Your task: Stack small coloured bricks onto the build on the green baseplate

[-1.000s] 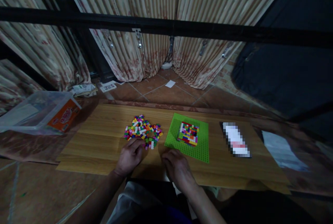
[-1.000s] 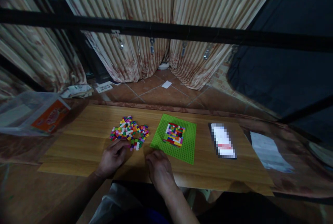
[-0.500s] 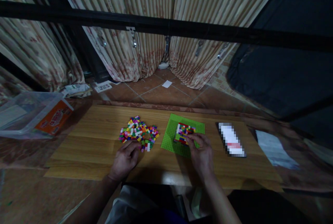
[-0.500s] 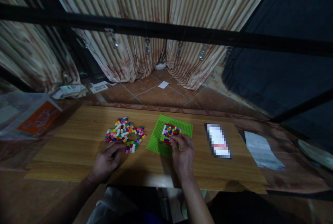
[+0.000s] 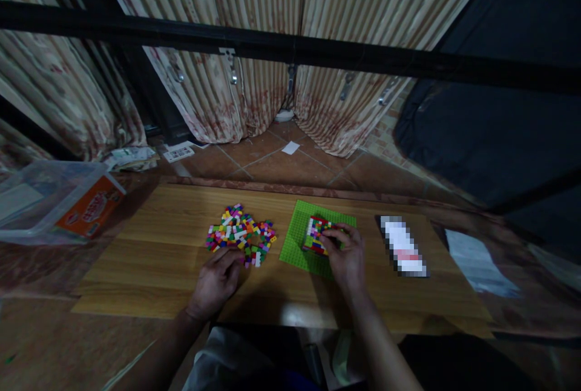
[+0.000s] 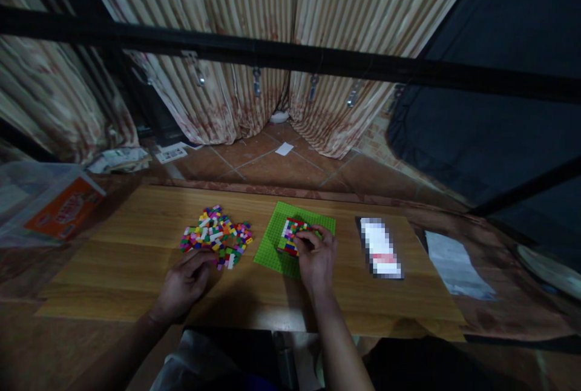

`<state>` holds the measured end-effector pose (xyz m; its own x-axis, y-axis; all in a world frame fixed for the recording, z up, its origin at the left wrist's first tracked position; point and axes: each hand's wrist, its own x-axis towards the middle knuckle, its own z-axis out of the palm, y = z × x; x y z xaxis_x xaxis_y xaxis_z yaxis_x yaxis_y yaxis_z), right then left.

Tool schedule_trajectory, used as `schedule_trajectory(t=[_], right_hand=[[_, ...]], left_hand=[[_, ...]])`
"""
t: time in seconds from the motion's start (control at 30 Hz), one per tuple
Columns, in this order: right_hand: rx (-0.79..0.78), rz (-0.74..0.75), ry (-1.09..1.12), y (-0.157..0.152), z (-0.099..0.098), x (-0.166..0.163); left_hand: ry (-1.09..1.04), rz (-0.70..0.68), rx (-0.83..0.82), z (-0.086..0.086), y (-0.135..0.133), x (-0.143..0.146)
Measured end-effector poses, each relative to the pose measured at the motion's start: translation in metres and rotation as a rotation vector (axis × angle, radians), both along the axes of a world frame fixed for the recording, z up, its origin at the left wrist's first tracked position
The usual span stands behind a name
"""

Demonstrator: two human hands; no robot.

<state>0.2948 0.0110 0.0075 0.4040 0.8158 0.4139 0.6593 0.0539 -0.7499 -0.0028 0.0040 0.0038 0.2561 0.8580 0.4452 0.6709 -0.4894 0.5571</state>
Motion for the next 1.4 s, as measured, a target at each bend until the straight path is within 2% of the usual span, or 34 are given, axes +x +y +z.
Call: schedule_trajectory(t=[0.27, 0.47, 0.7, 1.0, 1.13, 1.27, 1.4], right_hand=[[0.028, 0.003, 0.083, 0.003, -0.005, -0.002], [0.048, -0.016, 0.059, 0.003, -0.008, -0.003], [0.049, 0.000, 0.015, 0.004, -0.004, -0.003], [0.174, -0.051, 0.057, -0.029, 0.009, -0.016], [0.153, 0.078, 0.047, -0.047, 0.009, -0.041], [0.011, 0.271, 0.016, -0.057, 0.001, -0.076], [-0.111, 0.391, -0.101, -0.056, -0.005, -0.102]], left_hand=[[0.000, 0.006, 0.010, -0.001, 0.000, 0.001], [0.017, 0.005, 0.033, -0.006, 0.002, 0.000], [0.015, -0.008, 0.058, -0.003, 0.003, 0.000], [-0.009, -0.017, 0.043, 0.001, 0.001, 0.002], [-0.009, -0.018, 0.036, 0.002, 0.000, 0.002], [-0.009, -0.016, 0.021, 0.001, -0.002, 0.002], [-0.014, -0.004, 0.012, -0.001, -0.003, 0.002]])
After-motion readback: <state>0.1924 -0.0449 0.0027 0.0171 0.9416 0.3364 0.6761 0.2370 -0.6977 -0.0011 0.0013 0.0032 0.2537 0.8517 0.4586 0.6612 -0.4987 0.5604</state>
